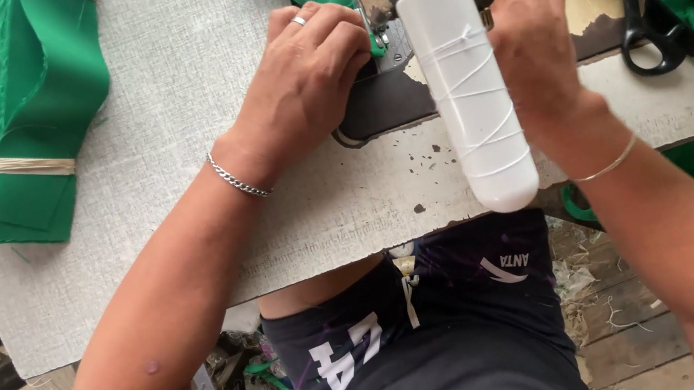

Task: Sewing green fabric strips onto zippers using an industrial sewing machine

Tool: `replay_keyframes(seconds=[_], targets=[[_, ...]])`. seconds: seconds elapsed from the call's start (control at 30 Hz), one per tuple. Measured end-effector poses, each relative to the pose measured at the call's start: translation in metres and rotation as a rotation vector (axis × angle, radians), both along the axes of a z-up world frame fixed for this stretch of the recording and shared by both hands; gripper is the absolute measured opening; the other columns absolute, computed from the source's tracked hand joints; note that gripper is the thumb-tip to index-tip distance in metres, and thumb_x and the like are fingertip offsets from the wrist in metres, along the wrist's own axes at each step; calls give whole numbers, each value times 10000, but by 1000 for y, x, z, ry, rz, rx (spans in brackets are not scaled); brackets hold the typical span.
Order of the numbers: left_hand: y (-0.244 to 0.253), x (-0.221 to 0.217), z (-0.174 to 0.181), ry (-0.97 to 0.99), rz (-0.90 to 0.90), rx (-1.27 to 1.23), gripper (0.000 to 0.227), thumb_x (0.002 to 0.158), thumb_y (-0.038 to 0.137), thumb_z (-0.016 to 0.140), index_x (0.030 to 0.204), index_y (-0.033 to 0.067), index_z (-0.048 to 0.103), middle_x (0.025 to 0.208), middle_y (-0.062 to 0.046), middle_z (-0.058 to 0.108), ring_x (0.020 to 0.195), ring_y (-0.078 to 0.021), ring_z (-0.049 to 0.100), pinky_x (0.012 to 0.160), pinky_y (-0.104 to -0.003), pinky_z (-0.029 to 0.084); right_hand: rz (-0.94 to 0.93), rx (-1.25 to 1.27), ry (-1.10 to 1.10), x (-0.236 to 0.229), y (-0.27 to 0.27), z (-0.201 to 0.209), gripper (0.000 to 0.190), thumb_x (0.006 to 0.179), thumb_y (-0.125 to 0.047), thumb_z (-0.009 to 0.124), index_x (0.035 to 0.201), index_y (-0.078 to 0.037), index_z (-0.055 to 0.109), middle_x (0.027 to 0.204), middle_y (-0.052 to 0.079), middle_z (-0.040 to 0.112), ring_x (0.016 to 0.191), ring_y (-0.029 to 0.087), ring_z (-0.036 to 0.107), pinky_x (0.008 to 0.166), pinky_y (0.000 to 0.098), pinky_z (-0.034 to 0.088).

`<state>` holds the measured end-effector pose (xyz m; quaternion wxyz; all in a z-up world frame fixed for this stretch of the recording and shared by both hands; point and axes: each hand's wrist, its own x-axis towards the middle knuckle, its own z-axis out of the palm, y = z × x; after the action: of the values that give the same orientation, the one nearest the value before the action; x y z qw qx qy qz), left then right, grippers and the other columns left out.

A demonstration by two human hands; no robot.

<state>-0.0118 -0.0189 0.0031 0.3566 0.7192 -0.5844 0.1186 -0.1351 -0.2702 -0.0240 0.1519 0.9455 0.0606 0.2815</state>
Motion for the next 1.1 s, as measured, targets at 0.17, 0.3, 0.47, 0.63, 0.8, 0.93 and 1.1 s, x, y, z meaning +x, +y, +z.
replay_keyframes(seconds=[0.17, 0.3, 0.47, 0.63, 0.8, 0.93, 1.1], targets=[[3, -2, 7, 64, -25, 27, 148, 995, -43, 698, 985, 91, 637, 1040, -59, 619, 911, -272, 594, 907, -406, 337, 234, 159, 242, -3, -2, 26, 136, 1017, 73, 542, 902, -1, 550, 835, 155, 431, 802, 340, 423, 637, 433, 337], [3, -3, 7, 60, -17, 6, 140, 993, -68, 705, 921, 40, 652, 1009, -84, 612, 844, -289, 570, 902, -424, 353, 409, 214, 303, -3, 13, 38, 94, 1087, 72, 575, 1091, 14, 501, 707, 84, 277, 687, 238, 292, 544, 372, 267], [2, -2, 2, 12, -3, 10, 256, 914, -123, 675, 804, 76, 557, 886, -91, 565, 807, -294, 530, 860, -407, 336, 363, 225, 308, 1, 16, 30, 356, 1042, -133, 782, 1330, 13, 631, 691, 135, 414, 677, 304, 392, 594, 433, 394], [4, 0, -6, -38, 27, 42, 349, 848, -227, 599, 738, 76, 466, 760, -75, 497, 726, -253, 457, 840, -404, 364, 365, 276, 306, 3, 22, 32, 192, 1084, -146, 660, 1206, 1, 662, 688, 117, 554, 590, 325, 525, 724, 504, 529], [7, 1, -8, -19, 21, 41, 363, 956, -132, 652, 753, 81, 440, 723, -76, 455, 678, -263, 445, 826, -428, 361, 276, 332, 302, 3, 26, 14, 82, 1096, -140, 630, 1138, -87, 678, 613, 102, 468, 519, 281, 422, 410, 428, 371], [6, 0, -7, -58, 40, 45, 382, 942, -129, 686, 741, 88, 445, 723, -73, 454, 675, -257, 440, 828, -419, 369, 254, 244, 249, 5, 25, 12, 149, 1088, -211, 669, 1215, -136, 688, 752, 82, 582, 540, 284, 454, 425, 425, 402], [4, -2, -6, -56, 40, 36, 376, 939, -150, 642, 731, 92, 444, 733, -67, 453, 707, -252, 444, 842, -417, 368, 266, 252, 288, 9, 25, 12, 70, 1136, -190, 611, 1129, -145, 664, 555, 60, 360, 436, 265, 301, 413, 411, 330]])
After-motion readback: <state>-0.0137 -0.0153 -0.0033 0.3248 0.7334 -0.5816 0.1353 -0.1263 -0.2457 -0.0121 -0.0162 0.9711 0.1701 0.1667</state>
